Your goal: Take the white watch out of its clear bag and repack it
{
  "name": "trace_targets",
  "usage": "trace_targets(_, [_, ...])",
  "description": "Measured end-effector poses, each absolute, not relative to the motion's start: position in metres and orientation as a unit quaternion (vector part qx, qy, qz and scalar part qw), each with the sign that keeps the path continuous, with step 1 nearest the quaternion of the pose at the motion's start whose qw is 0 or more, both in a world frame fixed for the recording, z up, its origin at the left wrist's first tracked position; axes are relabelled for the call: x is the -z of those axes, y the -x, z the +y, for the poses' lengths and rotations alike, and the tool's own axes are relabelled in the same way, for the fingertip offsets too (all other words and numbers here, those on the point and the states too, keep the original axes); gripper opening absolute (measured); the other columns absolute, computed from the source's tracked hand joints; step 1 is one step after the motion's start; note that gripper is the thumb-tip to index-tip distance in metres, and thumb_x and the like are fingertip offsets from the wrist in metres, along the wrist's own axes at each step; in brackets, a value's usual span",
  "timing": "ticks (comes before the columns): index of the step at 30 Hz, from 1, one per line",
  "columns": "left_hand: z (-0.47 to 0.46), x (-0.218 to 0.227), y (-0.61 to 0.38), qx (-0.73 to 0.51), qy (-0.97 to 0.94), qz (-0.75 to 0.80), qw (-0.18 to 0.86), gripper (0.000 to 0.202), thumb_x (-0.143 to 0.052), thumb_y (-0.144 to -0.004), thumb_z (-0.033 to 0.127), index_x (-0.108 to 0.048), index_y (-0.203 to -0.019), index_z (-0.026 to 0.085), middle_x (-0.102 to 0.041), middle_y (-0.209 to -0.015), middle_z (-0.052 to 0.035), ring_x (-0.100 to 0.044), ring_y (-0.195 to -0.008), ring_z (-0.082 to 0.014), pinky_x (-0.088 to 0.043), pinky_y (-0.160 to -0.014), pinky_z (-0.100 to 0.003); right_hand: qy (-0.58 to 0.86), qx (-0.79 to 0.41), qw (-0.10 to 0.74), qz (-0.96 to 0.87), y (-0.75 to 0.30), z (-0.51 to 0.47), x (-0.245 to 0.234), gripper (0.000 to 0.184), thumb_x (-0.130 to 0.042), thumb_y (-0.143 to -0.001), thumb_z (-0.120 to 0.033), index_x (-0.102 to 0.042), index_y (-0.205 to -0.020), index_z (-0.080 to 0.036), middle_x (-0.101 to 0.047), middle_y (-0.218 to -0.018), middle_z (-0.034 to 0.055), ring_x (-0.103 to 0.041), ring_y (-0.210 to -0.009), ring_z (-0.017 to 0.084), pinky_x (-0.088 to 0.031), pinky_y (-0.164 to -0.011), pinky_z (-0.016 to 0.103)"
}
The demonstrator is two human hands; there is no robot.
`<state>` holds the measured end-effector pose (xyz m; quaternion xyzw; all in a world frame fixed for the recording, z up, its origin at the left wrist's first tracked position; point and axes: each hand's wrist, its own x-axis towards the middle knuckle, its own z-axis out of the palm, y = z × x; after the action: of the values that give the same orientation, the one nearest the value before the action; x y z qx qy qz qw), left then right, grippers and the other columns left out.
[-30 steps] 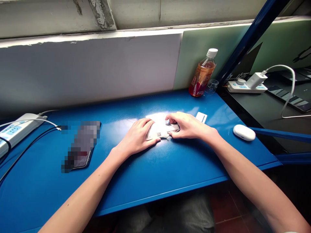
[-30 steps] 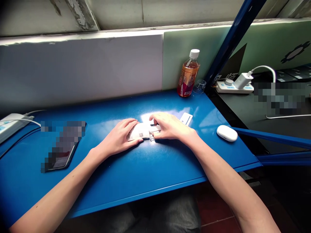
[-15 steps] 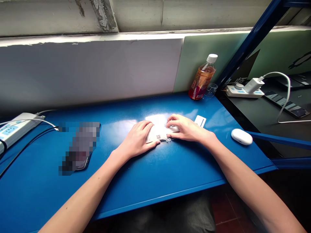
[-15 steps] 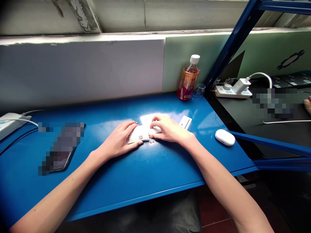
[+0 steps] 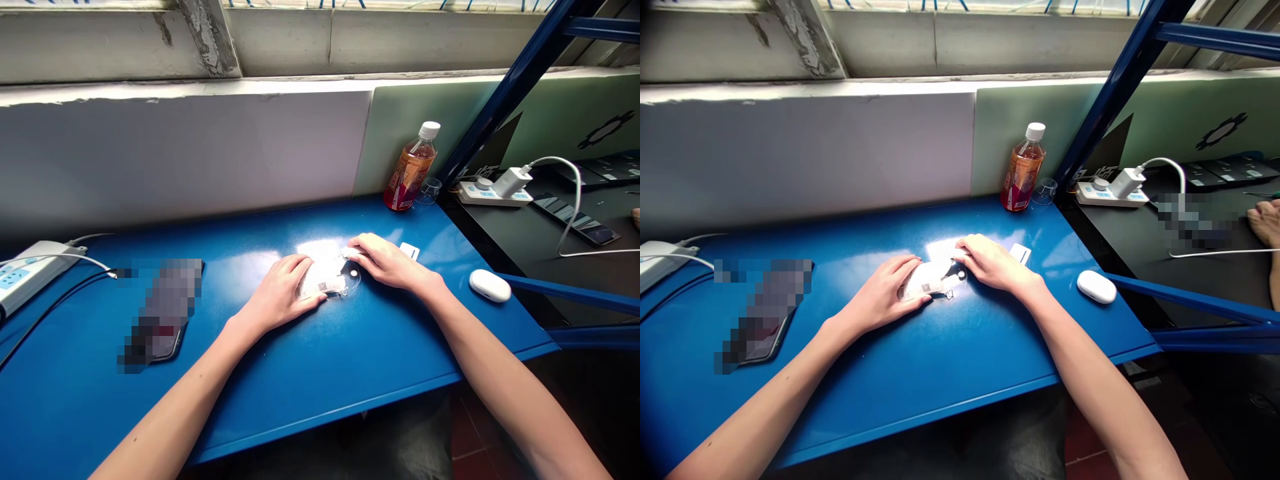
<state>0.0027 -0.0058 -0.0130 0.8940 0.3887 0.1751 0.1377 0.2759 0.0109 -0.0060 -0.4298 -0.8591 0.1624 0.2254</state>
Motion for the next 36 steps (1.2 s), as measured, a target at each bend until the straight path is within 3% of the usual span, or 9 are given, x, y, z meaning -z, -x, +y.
trace_targets(10, [-0.006,0.015,-0.001,-0.169,-0.900,0.381,0.127,0.057,-0.065,-0.086,0.053,-0.053,-0.129,0.016,-0.057,-0.133,-0.0175,-0.055,-0.122,-0.0347,-0.046,-0.104,-0.050,0.487,-0.076,0.414,-0.765,-0.283,0.019,0.005,0.020,-0.044,-0.100,-0.030,-0.059,-0.108,-0.019,-0.065,-0.106,0.0127,-0.062,-0.099,0.025,-0.049,-0.088,0.039])
trace_targets(17, [-0.008,0.015,-0.002,-0.172,-0.897,0.386,0.129,0.069,-0.067,-0.084,0.053,-0.047,-0.139,0.016,-0.054,-0.138,-0.0190,-0.052,-0.128,-0.0364,-0.044,-0.107,-0.053,0.525,-0.029,0.447,-0.724,-0.275,0.016,0.014,0.025,-0.045,-0.099,-0.035,-0.059,-0.115,-0.021,-0.065,-0.108,0.0136,-0.062,-0.100,0.028,-0.052,-0.088,0.043])
trace_targets(19, [-0.009,0.015,-0.003,-0.213,-0.889,0.385,0.124,0.063,-0.066,-0.085,0.051,-0.050,-0.135,0.017,-0.057,-0.134,-0.0176,-0.055,-0.125,-0.0342,-0.047,-0.104,-0.051,0.517,-0.038,0.440,-0.733,-0.272,0.014,0.015,0.026,-0.046,-0.099,-0.035,-0.059,-0.116,-0.021,-0.066,-0.109,0.0136,-0.063,-0.101,0.028,-0.053,-0.088,0.044])
trace_targets(23, [-0.018,0.011,-0.008,-0.363,-0.838,0.405,0.049,0.023,-0.060,-0.090,0.036,-0.062,-0.108,0.023,-0.067,-0.106,-0.0097,-0.064,-0.104,-0.0275,-0.055,-0.093,-0.047,0.463,-0.036,0.405,-0.787,-0.264,0.007,0.014,0.024,-0.051,-0.097,-0.033,-0.064,-0.113,-0.020,-0.070,-0.106,0.0138,-0.064,-0.098,0.027,-0.054,-0.087,0.042])
trace_targets(26, [-0.024,0.006,-0.013,-0.414,-0.814,0.407,-0.025,0.027,-0.064,-0.086,0.036,-0.060,-0.109,0.024,-0.066,-0.106,-0.0104,-0.060,-0.112,-0.0317,-0.051,-0.097,-0.053,0.425,-0.027,0.375,-0.824,-0.255,-0.002,0.010,0.024,-0.055,-0.095,-0.034,-0.068,-0.109,-0.020,-0.073,-0.101,0.0130,-0.067,-0.092,0.026,-0.055,-0.081,0.040])
trace_targets(30, [-0.027,0.007,-0.019,-0.387,-0.841,0.376,-0.024,0.037,-0.064,-0.087,0.032,-0.057,-0.121,0.020,-0.065,-0.119,-0.0136,-0.054,-0.127,-0.0323,-0.045,-0.105,-0.053,0.378,-0.030,0.365,-0.851,-0.244,-0.014,0.009,0.023,-0.056,-0.094,-0.034,-0.072,-0.102,-0.021,-0.076,-0.093,0.0116,-0.070,-0.085,0.024,-0.057,-0.078,0.039])
trace_targets(33, [-0.026,0.010,-0.020,-0.359,-0.851,0.382,-0.029,0.023,-0.057,-0.091,0.024,-0.061,-0.114,0.023,-0.071,-0.111,-0.0079,-0.058,-0.124,-0.0295,-0.039,-0.110,-0.055,0.358,-0.053,0.405,-0.840,-0.239,-0.020,0.008,0.022,-0.060,-0.092,-0.037,-0.073,-0.097,-0.020,-0.077,-0.087,0.0113,-0.071,-0.078,0.023,-0.057,-0.072,0.037])
trace_targets(36, [-0.026,0.010,-0.020,-0.366,-0.859,0.355,-0.046,0.015,-0.054,-0.093,0.016,-0.064,-0.101,0.024,-0.075,-0.096,-0.0021,-0.066,-0.110,-0.0254,-0.037,-0.111,-0.054,0.352,-0.122,0.492,-0.787,-0.236,-0.023,0.002,0.022,-0.069,-0.086,-0.040,-0.072,-0.090,-0.019,-0.077,-0.083,0.0104,-0.071,-0.071,0.021,-0.057,-0.066,0.034])
